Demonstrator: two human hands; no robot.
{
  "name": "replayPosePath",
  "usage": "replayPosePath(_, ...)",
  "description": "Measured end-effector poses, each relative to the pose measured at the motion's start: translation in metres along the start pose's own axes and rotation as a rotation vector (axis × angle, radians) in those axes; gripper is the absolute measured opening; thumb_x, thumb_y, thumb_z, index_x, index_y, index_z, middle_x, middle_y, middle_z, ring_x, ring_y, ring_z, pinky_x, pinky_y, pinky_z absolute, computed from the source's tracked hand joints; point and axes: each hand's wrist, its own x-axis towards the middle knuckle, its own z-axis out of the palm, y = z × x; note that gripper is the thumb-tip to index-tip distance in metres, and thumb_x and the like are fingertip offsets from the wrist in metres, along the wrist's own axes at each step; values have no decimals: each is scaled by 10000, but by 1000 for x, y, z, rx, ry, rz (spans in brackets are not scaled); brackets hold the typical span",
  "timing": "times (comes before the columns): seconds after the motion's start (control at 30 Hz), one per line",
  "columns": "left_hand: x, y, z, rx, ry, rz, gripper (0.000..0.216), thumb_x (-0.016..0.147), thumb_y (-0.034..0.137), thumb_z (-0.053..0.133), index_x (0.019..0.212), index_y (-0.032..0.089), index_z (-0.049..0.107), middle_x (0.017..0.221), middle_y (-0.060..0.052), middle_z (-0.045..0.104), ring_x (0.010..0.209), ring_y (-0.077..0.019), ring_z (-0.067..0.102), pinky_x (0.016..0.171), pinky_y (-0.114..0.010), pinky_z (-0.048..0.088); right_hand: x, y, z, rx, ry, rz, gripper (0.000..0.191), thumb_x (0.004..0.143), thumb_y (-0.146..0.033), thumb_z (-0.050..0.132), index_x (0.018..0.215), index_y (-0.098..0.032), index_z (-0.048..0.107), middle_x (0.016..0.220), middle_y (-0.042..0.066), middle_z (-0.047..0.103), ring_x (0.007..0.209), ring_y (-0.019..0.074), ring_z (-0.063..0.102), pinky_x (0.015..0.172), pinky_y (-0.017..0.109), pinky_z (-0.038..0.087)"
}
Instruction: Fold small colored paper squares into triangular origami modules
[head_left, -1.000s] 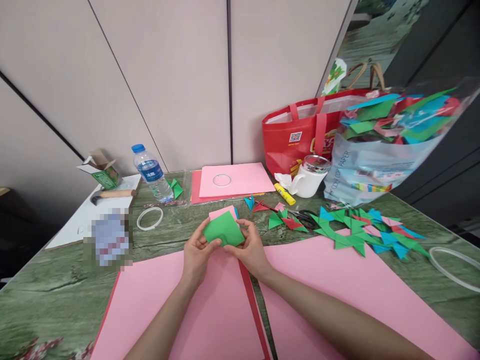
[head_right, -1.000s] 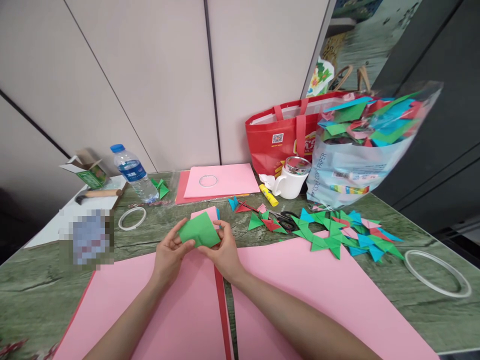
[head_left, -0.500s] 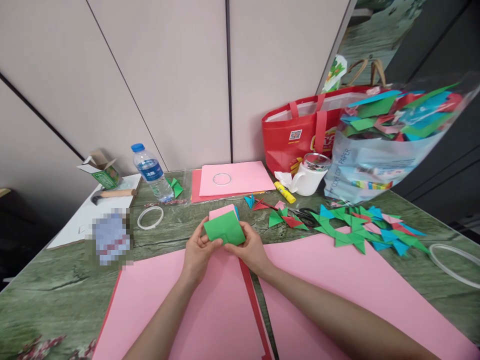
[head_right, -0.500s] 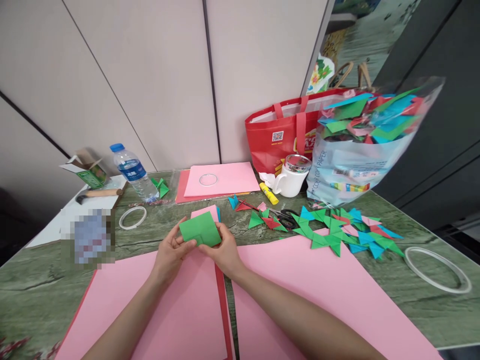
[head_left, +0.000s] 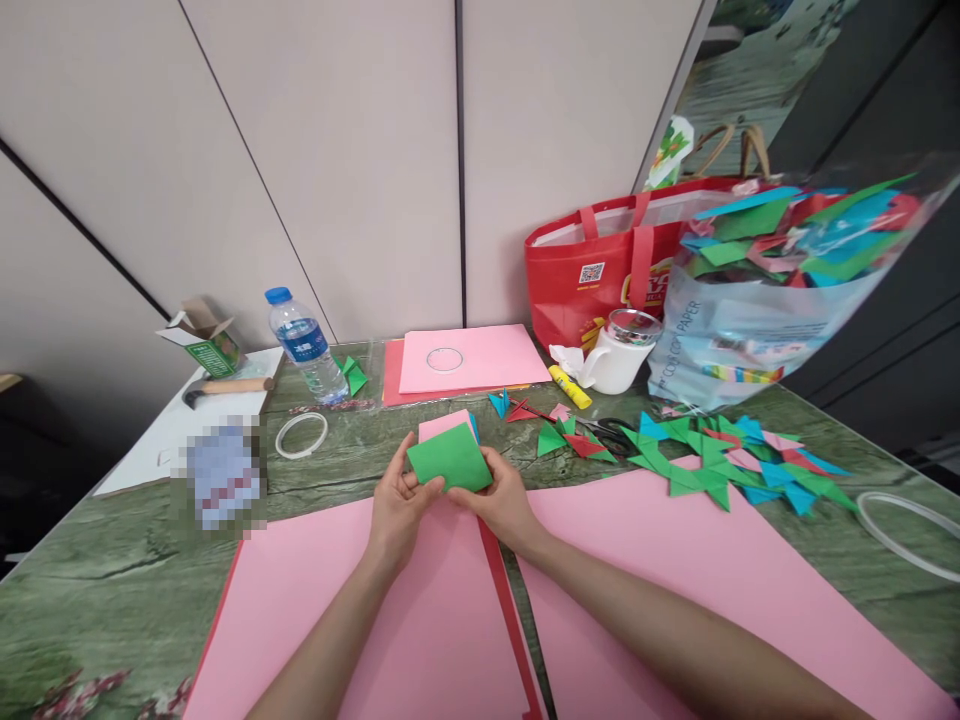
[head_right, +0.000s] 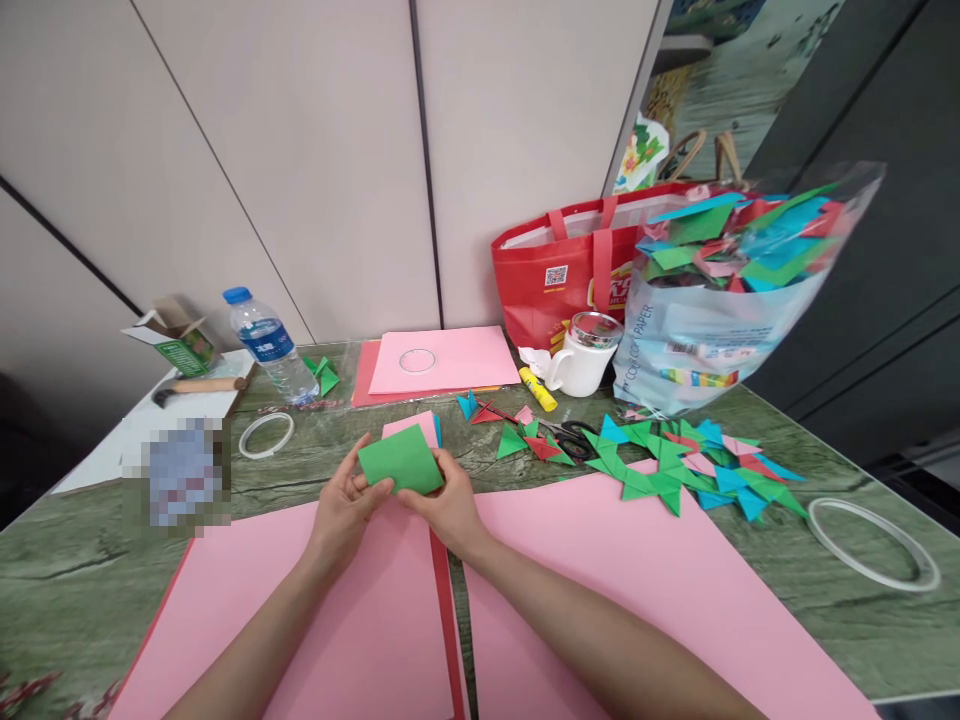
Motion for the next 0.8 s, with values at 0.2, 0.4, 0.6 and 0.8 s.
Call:
replayPosePath(0.2,0,-2,0,-8,15,0,901,627,170,690,1345,181,146,781,-50,699,702,-159,634,687,-276,480,-1,1,1,28,-21,14,351,574,-213,670,885,-178,511,699,-23,566,619,138,528,572,240,447)
replayPosePath(0.4,0,-3,-1,-37,26,-8,902,624,164,689,1344,176,147,792,-47,701,699,-153,632,692,-282,483,-2,-2,1,79,-62,59,268,597,-205,646,825,-175,510,629,-34,566,544,127,536,506,234,451)
replayPosePath(0.6,-1,1,1,-20,96,-19,954,568,167,723,1342,160,166,760,-47,705,655,-157,633,683,-304,488,-3,-3,3,164,-99,93,306,585,-206,650,854,-173,509,669,-28,575,567,136,567,523,252,484)
replayPosePath(0.8,-3,0,4,-24,131,-9,948,553,178,730,1335,152,194,725,-20,695,675,-144,630,708,-294,479,-3,-1,2,2,-25,4,331,575,-213,652,868,-176,504,720,-16,583,625,142,552,550,242,461)
